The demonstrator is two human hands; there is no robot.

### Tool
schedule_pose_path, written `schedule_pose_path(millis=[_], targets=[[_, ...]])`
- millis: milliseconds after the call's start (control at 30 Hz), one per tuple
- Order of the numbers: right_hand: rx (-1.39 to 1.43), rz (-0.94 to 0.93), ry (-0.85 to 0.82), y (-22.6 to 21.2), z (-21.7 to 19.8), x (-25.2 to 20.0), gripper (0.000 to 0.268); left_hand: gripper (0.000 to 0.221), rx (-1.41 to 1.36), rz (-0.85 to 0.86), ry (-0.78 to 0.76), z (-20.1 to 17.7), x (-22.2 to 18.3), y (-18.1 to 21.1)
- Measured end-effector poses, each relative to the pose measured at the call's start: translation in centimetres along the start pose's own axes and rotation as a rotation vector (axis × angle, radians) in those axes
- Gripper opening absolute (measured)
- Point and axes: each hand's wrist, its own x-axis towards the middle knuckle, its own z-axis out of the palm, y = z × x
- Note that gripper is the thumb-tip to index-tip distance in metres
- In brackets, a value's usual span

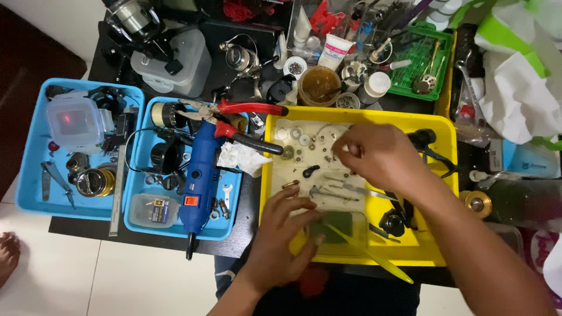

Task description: The person cleans small metal parts using a yellow toothbrush and a green liquid in a small container. They scrub each part, wipe it with a tissue, and place it back on the yellow tray. The process is repeated for several different small components.

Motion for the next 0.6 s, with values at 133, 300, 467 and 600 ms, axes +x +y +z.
schedule_pose_path(millis=[133, 300, 467, 600], targets=[[0.841, 0.434, -0.224, -1.5, -3.3, -4.2, 0.015, 0.017, -0.028, -0.059, 0.246, -0.8, 1.7, 2.1], [1.297, 0.315, -0.099, -1.3, -0.2, -7.9, 0.009, 0.019, 0.031, 0.017, 0.33, -0.5, 4.1, 4.2], [1.41, 0.368, -0.093, -2.3, -0.1, -9.6, 0.008, 0.016, 0.053, 0.092, 0.333, -0.1, 4.5, 5.2], [1.328, 0.315, -0.035, -2.7, 0.4, -9.8, 0.009, 0.015, 0.097, 0.111, 0.363, 0.2, 4.0, 5.3]])
